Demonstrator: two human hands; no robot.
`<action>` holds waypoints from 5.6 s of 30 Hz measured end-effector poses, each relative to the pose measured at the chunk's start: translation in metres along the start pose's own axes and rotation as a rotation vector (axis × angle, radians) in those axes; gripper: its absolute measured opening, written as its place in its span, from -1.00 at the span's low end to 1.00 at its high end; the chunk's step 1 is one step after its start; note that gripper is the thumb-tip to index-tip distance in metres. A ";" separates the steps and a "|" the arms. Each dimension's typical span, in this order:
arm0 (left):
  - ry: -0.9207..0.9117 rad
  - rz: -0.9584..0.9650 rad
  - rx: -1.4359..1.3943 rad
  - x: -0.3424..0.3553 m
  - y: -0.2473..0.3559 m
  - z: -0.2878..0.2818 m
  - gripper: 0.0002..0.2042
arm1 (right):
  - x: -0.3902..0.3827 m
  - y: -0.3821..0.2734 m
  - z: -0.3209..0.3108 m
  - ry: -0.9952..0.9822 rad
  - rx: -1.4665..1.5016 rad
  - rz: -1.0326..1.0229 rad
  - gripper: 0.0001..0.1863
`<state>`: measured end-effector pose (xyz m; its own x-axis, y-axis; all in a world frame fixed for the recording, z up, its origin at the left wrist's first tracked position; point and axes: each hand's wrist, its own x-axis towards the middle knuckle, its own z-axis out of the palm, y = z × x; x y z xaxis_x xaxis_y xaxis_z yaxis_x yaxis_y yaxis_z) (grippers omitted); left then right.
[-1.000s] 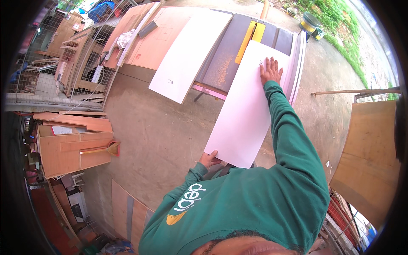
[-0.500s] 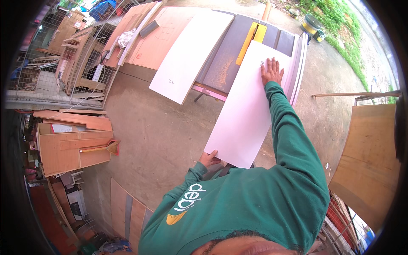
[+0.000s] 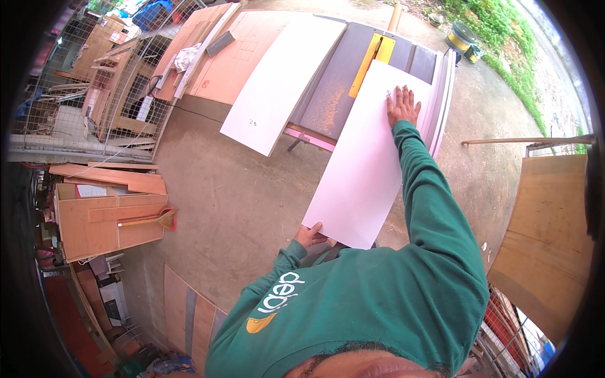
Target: The person uses a table saw to cut a large pink board into smaller pieces. They align the board against the fence, push it through the blade, and then move the cut pieces aside. The process is repeated for multiple boards.
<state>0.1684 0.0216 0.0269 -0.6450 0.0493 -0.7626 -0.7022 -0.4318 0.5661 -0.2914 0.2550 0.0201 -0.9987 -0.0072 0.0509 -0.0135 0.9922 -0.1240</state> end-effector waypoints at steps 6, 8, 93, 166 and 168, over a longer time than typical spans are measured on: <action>0.008 -0.015 -0.013 0.000 0.003 0.002 -0.36 | 0.002 0.002 0.001 0.008 0.033 0.003 -0.30; 0.019 -0.026 -0.024 0.001 0.002 0.002 -0.36 | 0.002 0.000 0.001 0.008 0.023 0.001 -0.30; 0.034 0.004 -0.007 0.027 0.020 0.015 -0.33 | 0.036 0.008 0.002 0.032 -0.005 0.000 -0.31; 0.050 0.016 -0.021 0.045 0.038 0.031 -0.37 | 0.063 0.013 -0.001 0.038 0.006 -0.004 -0.31; 0.057 0.023 -0.019 0.044 0.040 0.033 -0.38 | 0.064 0.013 0.000 0.036 -0.003 -0.005 -0.31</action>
<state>0.1023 0.0361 0.0259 -0.6427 -0.0117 -0.7660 -0.6810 -0.4493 0.5782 -0.3553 0.2673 0.0220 -0.9962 -0.0076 0.0872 -0.0181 0.9925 -0.1209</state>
